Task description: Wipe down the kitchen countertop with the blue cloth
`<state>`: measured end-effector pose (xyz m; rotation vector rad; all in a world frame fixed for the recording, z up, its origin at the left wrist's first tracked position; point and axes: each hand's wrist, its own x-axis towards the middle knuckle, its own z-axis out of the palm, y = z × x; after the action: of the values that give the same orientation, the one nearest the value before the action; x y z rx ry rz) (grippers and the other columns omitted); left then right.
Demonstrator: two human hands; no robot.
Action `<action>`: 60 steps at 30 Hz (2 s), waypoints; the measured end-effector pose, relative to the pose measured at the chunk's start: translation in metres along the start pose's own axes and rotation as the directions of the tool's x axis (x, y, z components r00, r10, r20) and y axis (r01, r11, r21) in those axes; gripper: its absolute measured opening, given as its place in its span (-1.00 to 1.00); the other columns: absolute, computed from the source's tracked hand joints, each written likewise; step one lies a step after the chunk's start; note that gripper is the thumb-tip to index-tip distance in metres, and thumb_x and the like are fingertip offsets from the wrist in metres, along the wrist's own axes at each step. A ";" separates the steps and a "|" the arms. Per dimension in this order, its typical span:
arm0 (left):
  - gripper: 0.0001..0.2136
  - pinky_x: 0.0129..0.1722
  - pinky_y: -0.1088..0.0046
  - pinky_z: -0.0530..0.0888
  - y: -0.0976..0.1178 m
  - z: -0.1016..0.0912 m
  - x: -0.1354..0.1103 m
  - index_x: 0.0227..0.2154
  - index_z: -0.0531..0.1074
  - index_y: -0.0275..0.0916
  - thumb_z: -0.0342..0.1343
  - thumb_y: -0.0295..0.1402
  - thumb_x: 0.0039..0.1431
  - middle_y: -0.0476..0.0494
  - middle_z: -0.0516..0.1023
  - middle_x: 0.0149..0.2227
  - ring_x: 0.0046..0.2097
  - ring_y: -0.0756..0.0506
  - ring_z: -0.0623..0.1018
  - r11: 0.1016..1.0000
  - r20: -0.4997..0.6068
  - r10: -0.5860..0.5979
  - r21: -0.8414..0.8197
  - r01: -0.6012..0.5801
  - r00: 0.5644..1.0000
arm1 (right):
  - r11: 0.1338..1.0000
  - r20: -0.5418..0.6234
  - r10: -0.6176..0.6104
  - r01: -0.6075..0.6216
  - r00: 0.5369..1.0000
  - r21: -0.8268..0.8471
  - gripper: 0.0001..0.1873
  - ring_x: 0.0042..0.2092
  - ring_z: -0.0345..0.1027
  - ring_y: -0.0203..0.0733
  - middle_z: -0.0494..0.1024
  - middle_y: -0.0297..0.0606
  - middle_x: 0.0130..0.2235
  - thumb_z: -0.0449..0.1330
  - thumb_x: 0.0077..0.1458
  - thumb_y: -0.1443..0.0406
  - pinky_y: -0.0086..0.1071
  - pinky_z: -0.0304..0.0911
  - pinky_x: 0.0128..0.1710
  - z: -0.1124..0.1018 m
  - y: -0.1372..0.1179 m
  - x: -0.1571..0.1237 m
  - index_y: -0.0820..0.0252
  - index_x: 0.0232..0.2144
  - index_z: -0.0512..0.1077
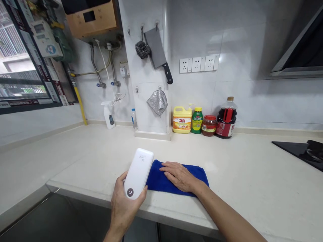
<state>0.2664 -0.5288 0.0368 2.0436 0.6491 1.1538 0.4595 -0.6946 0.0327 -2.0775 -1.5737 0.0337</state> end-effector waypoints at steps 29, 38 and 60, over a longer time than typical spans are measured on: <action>-0.38 -0.20 0.20 0.51 -0.023 -0.041 0.011 0.08 0.27 -0.15 0.25 -0.12 -0.06 -0.22 0.45 -0.02 -0.12 -0.25 0.52 0.990 -0.174 -0.048 0.122 0.070 0.984 | 1.000 0.021 0.020 -0.020 1.000 0.014 -0.49 0.38 0.06 -0.05 0.27 -0.34 0.35 -0.11 0.40 -0.04 0.02 -0.01 0.39 0.006 0.010 -0.002 -0.14 0.26 0.30; -0.39 -0.16 0.18 0.50 -0.032 -0.043 0.012 0.07 0.26 -0.16 0.25 -0.10 -0.06 -0.23 0.43 -0.02 -0.08 -0.27 0.51 0.986 -0.178 -0.083 0.126 0.107 0.981 | 1.000 0.027 0.023 -0.023 0.999 0.010 -0.48 0.38 0.05 -0.05 0.27 -0.32 0.35 -0.11 0.40 -0.04 0.02 0.00 0.38 0.005 0.008 -0.002 -0.11 0.26 0.31; -0.39 -0.12 0.20 0.47 -0.068 -0.079 0.054 0.10 0.22 -0.15 0.23 -0.11 -0.01 -0.22 0.41 0.02 -0.04 -0.26 0.50 0.929 -0.278 -0.131 0.300 0.215 0.952 | 0.999 0.016 0.044 -0.044 0.999 0.025 -0.48 0.37 0.09 -0.04 0.29 -0.33 0.34 -0.10 0.38 -0.07 -0.01 0.01 0.38 0.006 0.007 -0.003 -0.14 0.24 0.34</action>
<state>0.2174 -0.4223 0.0418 2.0669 1.1966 1.2805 0.4624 -0.6962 0.0235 -2.0969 -1.5291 0.0848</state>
